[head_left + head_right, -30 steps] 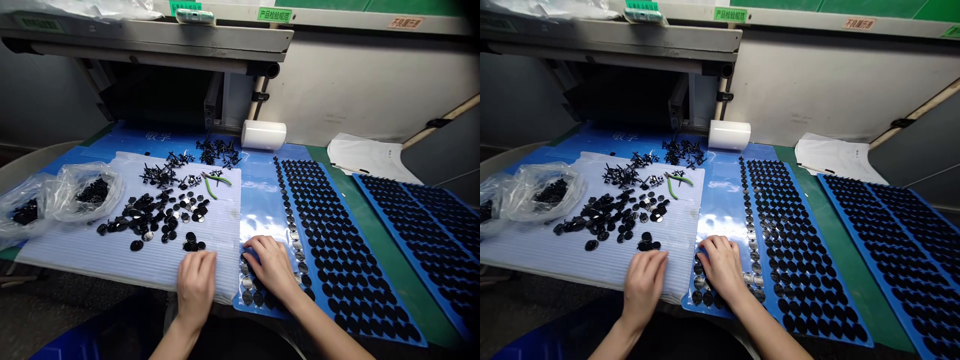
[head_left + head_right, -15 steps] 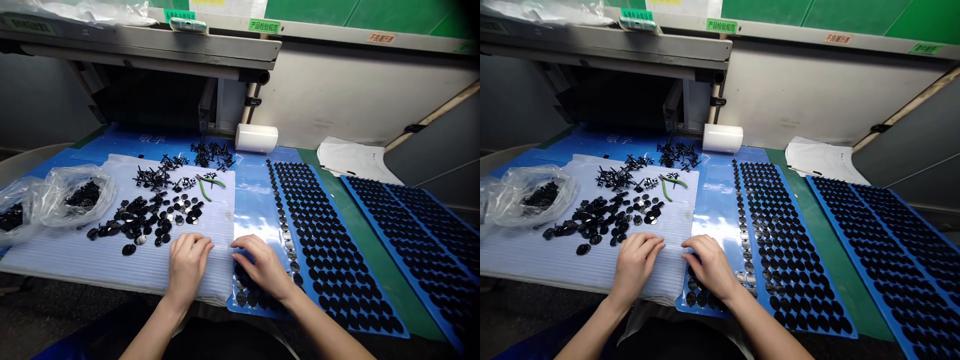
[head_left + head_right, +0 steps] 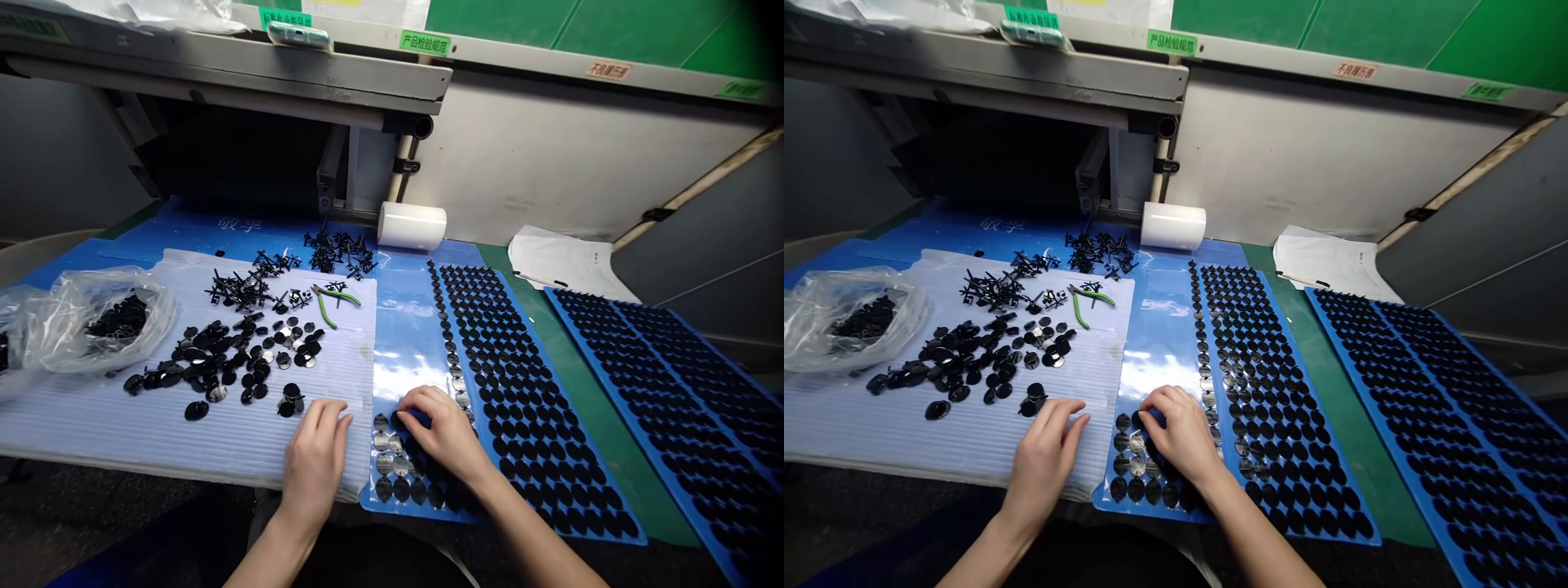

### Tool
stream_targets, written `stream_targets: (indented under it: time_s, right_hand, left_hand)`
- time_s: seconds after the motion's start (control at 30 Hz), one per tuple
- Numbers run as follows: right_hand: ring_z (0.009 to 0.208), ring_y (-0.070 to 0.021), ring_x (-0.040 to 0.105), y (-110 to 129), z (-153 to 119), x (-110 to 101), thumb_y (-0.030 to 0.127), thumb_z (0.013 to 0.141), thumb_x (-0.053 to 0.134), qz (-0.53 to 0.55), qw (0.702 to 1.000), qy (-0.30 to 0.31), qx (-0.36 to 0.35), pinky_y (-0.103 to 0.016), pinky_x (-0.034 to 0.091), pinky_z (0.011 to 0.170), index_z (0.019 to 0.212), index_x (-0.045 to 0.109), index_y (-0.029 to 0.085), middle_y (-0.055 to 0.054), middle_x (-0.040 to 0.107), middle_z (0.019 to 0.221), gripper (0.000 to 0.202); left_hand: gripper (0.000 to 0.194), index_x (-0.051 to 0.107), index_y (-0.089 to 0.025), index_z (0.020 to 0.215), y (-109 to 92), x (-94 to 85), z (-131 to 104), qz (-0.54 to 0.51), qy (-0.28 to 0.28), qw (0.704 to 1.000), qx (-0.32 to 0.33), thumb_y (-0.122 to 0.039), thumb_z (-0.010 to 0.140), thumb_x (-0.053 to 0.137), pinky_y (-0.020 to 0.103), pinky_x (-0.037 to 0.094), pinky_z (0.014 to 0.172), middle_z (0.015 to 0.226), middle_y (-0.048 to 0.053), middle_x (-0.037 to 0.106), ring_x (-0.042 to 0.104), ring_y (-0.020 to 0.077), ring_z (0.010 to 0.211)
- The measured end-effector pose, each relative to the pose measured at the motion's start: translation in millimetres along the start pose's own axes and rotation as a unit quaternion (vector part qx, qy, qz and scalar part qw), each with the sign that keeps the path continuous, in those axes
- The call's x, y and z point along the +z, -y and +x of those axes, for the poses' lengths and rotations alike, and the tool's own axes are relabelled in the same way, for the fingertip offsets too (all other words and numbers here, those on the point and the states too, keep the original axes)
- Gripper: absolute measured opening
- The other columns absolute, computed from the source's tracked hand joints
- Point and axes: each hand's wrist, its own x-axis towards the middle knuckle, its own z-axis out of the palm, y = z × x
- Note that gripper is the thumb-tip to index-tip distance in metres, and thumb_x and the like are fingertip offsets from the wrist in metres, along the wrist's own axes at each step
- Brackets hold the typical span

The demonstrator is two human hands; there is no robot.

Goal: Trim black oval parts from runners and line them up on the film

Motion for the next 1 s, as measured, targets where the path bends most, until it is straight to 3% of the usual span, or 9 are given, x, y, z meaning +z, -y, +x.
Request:
stream_targets:
  time_s: [0.1, 0.2, 0.5, 0.6, 0.77, 0.9, 1.0]
  right_hand:
    - [0.080, -0.0177, 0.053, -3.1, -0.3, 2.2, 0.021, 0.080, 0.051, -0.026, 1.000, 0.010, 0.009, -0.030, 0.040, 0.072, 0.077, 0.058, 0.022, -0.002, 0.059, 0.083, 0.008]
    - [0.081, -0.0175, 0.053, -2.2, 0.7, 3.8, 0.021, 0.079, 0.052, -0.052, 0.998, 0.021, 0.011, -0.030, 0.039, 0.072, 0.077, 0.059, 0.023, -0.001, 0.059, 0.082, 0.008]
    - [0.081, -0.0165, 0.052, 2.7, 3.0, 3.5, 0.021, 0.077, 0.055, -0.112, 0.993, 0.044, 0.004, -0.028, 0.037, 0.069, 0.076, 0.061, 0.024, 0.000, 0.057, 0.082, 0.007]
    - [0.080, -0.0166, 0.053, 4.0, 2.9, 3.0, 0.020, 0.078, 0.054, -0.123, 0.991, 0.045, 0.002, -0.029, 0.036, 0.069, 0.076, 0.060, 0.023, 0.000, 0.057, 0.082, 0.007]
    - [0.080, -0.0165, 0.053, 4.1, 3.5, 1.3, 0.020, 0.079, 0.053, -0.128, 0.991, 0.048, -0.003, -0.030, 0.035, 0.071, 0.078, 0.060, 0.024, 0.000, 0.058, 0.082, 0.008]
    - [0.080, -0.0168, 0.053, 5.9, 3.8, 0.8, 0.020, 0.079, 0.053, -0.133, 0.990, 0.048, -0.007, -0.030, 0.035, 0.071, 0.078, 0.060, 0.023, -0.001, 0.059, 0.083, 0.008]
    - [0.080, -0.0177, 0.053, 7.2, 3.2, 1.4, 0.020, 0.079, 0.051, -0.137, 0.989, 0.047, -0.008, -0.031, 0.034, 0.071, 0.078, 0.060, 0.023, -0.002, 0.059, 0.084, 0.009]
  left_hand:
    - [0.023, 0.056, -0.018, 0.096, 16.9, -8.3, -8.9, 0.087, -0.031, 0.996, -0.002, -0.028, 0.083, 0.040, 0.035, 0.045, 0.063, 0.091, 0.010, 0.055, 0.052, 0.0260, 0.087]
    - [0.024, 0.054, -0.017, 0.099, 26.7, -10.6, -14.8, 0.140, -0.036, 0.989, 0.006, -0.027, 0.083, 0.040, 0.034, 0.045, 0.060, 0.091, 0.010, 0.054, 0.052, 0.0253, 0.086]
    - [0.013, 0.055, -0.019, 0.084, 29.2, -11.4, -14.7, 0.214, -0.050, 0.975, 0.036, -0.022, 0.083, 0.043, 0.028, 0.043, 0.056, 0.090, 0.006, 0.056, 0.053, 0.0205, 0.081]
    - [0.012, 0.054, -0.020, 0.084, 24.8, -12.8, -14.7, 0.162, -0.052, 0.984, 0.043, -0.022, 0.083, 0.043, 0.028, 0.043, 0.058, 0.083, 0.003, 0.056, 0.054, 0.0178, 0.075]
    - [0.014, 0.052, -0.020, 0.083, 2.0, -8.0, -10.8, -0.031, 0.030, 0.999, 0.029, -0.021, 0.085, 0.038, 0.022, 0.045, 0.063, 0.081, 0.002, 0.052, 0.055, 0.0123, 0.071]
    - [0.026, 0.050, -0.019, 0.101, -11.0, 8.3, -7.5, 0.081, 0.091, 0.983, 0.135, -0.011, 0.084, 0.032, 0.022, 0.045, 0.058, 0.080, 0.003, 0.052, 0.054, 0.0125, 0.066]
    - [0.037, 0.051, -0.022, 0.105, -12.7, 19.7, -6.9, 0.133, 0.109, 0.970, 0.172, -0.004, 0.079, 0.033, 0.023, 0.043, 0.049, 0.076, 0.002, 0.053, 0.052, 0.0142, 0.059]
